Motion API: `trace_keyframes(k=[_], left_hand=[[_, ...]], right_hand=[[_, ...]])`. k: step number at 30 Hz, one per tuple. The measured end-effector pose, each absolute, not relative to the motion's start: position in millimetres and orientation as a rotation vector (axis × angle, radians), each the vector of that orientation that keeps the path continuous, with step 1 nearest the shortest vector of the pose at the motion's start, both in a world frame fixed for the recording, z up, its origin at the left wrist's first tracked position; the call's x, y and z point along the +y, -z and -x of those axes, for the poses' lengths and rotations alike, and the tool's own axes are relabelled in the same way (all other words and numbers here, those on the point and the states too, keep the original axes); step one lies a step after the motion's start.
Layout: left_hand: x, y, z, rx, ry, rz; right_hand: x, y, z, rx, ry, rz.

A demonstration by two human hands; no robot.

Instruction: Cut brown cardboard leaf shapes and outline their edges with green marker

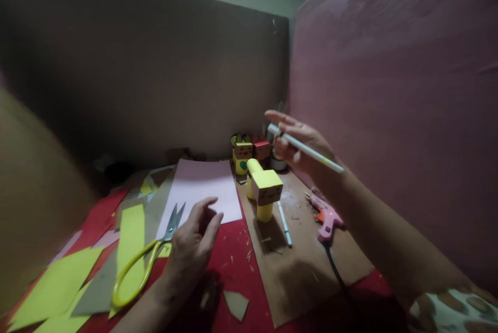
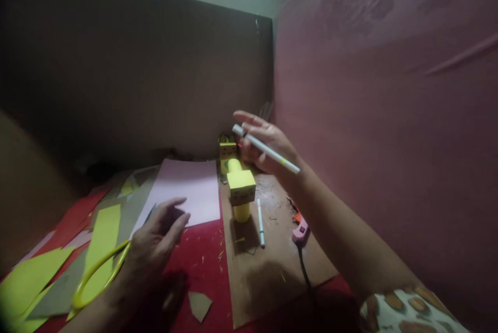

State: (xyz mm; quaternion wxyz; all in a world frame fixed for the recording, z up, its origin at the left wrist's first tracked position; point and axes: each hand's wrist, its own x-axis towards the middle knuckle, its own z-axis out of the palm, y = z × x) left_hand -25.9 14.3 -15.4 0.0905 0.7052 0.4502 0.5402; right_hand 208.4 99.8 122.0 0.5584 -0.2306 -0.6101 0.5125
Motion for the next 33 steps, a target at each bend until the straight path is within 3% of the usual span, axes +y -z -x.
trace_keyframes(k=[3, 9, 18, 29, 33], left_hand=[[0, -2, 23, 1.172, -1.610, -1.976], [-23, -16, 16, 0.949, -1.286, -1.938], [-27, -5, 30, 0.992, -1.124, -1.974], [-46, -8, 37, 0.892, -0.726, -2.157], [-36, -12, 52, 1.082, -0.715, -1.974]], right_hand=[[53, -72, -182, -1.283, -1.963, 0.423], [16, -14, -155, -1.162, -2.224, 0.453], [-11, -2, -151, -1.218, -1.825, 0.562], [-41, 4, -182, -1.398, -1.711, 0.656], [-41, -13, -206, -1.421, -1.239, 0.579]])
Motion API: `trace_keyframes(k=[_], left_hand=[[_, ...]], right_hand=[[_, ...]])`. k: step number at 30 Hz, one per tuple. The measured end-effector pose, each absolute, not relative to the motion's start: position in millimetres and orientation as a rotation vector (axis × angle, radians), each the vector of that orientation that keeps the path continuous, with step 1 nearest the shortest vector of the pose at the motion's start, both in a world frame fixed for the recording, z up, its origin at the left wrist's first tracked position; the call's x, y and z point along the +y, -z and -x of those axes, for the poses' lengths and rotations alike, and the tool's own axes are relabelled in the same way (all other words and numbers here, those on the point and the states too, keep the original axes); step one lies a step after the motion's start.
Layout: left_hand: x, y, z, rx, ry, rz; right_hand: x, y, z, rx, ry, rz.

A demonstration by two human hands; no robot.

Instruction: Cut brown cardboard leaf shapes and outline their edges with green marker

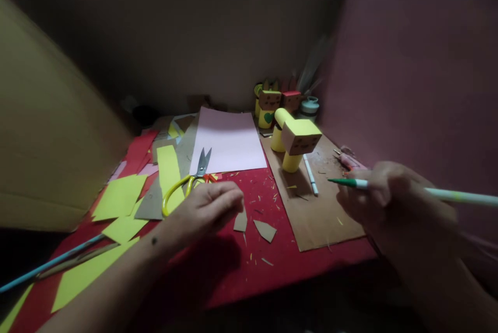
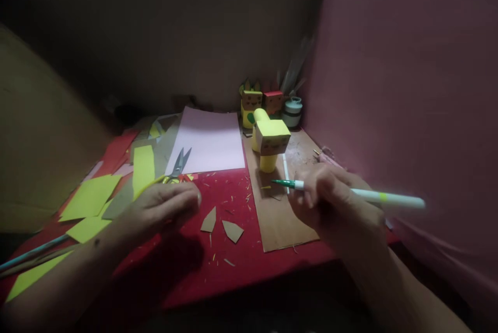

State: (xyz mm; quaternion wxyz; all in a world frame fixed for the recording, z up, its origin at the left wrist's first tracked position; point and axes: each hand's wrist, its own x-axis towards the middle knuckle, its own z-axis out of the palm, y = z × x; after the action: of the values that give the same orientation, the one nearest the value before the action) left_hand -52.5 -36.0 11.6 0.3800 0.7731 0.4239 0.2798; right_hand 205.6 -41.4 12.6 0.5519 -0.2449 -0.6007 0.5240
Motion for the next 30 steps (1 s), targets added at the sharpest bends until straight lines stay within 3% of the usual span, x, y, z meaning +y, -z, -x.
trace_keyframes(k=[3, 9, 25, 30], left_hand=[[-25, -13, 55, 1.162, -0.663, -1.973], [-16, 1, 52, 1.315, -0.508, -2.142], [-23, 40, 57, 1.401, -0.274, -2.375], [-32, 38, 57, 1.361, -0.386, -2.396]], right_hand=[[-41, -4, -203, -1.941, -1.119, 0.806], [-34, 35, -182, -2.559, -0.605, 0.585], [-21, 51, -169, -2.612, -0.235, 0.481], [-15, 51, -172, -2.530, -0.432, 0.506]])
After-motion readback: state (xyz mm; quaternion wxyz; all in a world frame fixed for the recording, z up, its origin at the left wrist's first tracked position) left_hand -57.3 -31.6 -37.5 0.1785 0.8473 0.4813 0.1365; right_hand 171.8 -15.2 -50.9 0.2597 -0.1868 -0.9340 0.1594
